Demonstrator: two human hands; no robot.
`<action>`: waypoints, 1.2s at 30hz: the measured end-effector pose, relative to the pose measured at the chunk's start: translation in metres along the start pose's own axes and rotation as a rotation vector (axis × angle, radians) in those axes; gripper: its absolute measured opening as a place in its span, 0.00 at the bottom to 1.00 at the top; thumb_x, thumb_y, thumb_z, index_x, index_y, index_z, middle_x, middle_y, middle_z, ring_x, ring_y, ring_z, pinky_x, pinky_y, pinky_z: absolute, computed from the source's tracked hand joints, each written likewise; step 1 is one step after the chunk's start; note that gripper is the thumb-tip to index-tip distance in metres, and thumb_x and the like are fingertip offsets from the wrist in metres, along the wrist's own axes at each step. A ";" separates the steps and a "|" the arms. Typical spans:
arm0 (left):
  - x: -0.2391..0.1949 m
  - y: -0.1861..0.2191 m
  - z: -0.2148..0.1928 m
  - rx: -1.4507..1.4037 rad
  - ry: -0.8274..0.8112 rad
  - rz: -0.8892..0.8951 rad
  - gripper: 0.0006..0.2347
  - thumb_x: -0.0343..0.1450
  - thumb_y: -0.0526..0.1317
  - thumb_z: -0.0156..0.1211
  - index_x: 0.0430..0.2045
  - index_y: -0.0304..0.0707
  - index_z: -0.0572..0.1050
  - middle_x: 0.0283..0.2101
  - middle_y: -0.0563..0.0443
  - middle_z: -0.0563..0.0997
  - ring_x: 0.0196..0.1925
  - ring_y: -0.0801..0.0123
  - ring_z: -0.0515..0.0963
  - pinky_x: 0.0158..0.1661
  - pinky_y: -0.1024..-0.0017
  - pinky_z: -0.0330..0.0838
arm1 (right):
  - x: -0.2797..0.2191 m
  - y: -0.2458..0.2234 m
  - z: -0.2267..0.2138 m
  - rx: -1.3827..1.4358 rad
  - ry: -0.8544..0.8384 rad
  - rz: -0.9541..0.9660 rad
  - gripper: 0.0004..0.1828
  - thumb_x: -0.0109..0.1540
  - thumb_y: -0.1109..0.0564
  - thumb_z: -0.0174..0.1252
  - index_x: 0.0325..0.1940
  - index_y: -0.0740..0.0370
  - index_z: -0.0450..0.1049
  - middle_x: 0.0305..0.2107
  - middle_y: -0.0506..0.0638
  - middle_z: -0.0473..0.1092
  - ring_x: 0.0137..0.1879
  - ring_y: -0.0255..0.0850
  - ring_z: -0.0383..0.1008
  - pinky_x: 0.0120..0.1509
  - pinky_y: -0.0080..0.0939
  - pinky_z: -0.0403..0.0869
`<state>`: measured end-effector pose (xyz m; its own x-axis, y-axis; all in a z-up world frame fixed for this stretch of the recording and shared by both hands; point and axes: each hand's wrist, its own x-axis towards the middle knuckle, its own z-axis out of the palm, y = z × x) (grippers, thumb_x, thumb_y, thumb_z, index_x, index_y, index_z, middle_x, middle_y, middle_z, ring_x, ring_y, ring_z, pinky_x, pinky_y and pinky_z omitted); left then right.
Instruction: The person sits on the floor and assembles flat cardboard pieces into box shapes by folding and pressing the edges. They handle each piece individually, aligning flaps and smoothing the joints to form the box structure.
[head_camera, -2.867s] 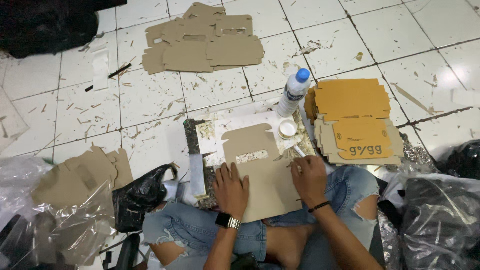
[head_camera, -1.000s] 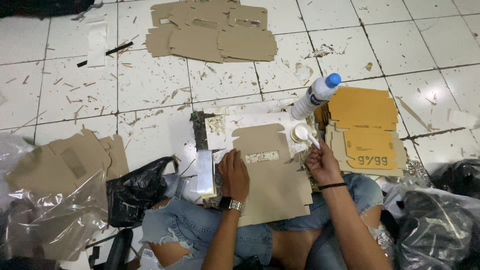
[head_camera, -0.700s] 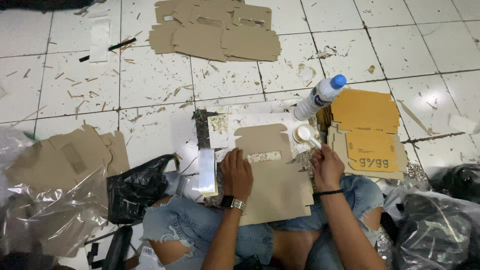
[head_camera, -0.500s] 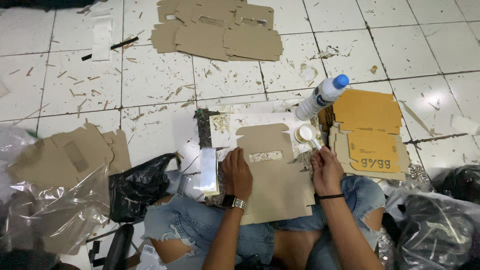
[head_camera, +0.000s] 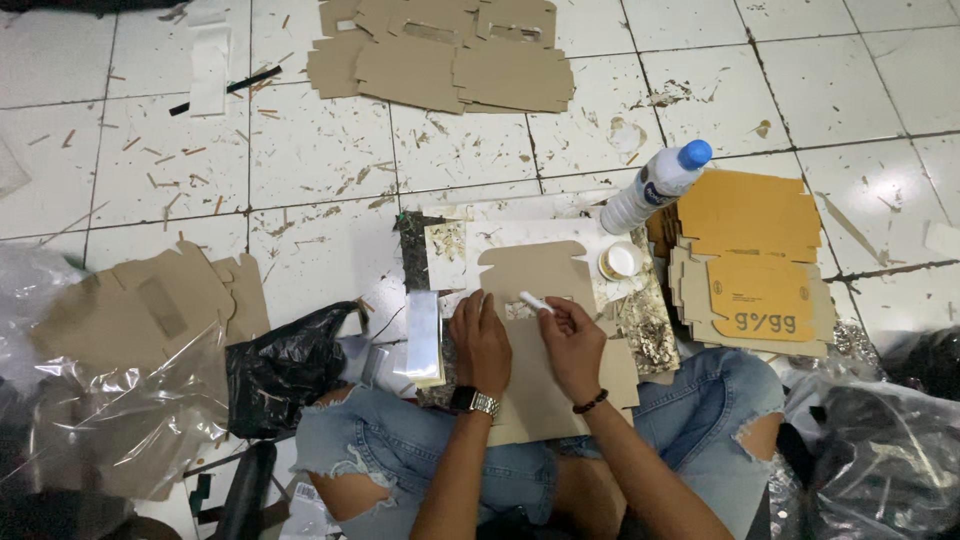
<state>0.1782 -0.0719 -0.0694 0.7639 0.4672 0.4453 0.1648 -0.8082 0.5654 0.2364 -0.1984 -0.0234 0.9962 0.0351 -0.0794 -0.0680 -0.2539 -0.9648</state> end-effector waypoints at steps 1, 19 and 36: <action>0.001 0.001 0.000 0.002 -0.003 0.001 0.13 0.76 0.33 0.48 0.53 0.31 0.74 0.59 0.41 0.72 0.64 0.47 0.69 0.56 0.52 0.66 | -0.002 -0.006 0.004 0.002 0.000 0.003 0.10 0.63 0.62 0.68 0.49 0.65 0.82 0.30 0.54 0.75 0.36 0.35 0.71 0.39 0.34 0.73; 0.008 0.013 -0.014 0.040 0.015 -0.032 0.12 0.74 0.31 0.50 0.50 0.31 0.75 0.54 0.42 0.75 0.61 0.49 0.73 0.56 0.54 0.66 | -0.010 0.001 0.022 -0.287 0.009 -0.438 0.08 0.60 0.67 0.67 0.43 0.64 0.83 0.25 0.54 0.75 0.30 0.41 0.77 0.33 0.38 0.74; 0.008 0.011 -0.012 0.052 0.004 -0.016 0.13 0.72 0.32 0.52 0.50 0.32 0.76 0.55 0.43 0.75 0.61 0.50 0.72 0.56 0.54 0.67 | 0.015 0.023 -0.036 -0.513 0.192 -0.599 0.07 0.61 0.67 0.66 0.43 0.62 0.83 0.27 0.50 0.75 0.31 0.42 0.77 0.35 0.38 0.76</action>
<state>0.1790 -0.0729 -0.0513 0.7584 0.4817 0.4392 0.2091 -0.8180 0.5359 0.2517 -0.2390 -0.0379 0.8506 0.1510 0.5037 0.4668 -0.6579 -0.5910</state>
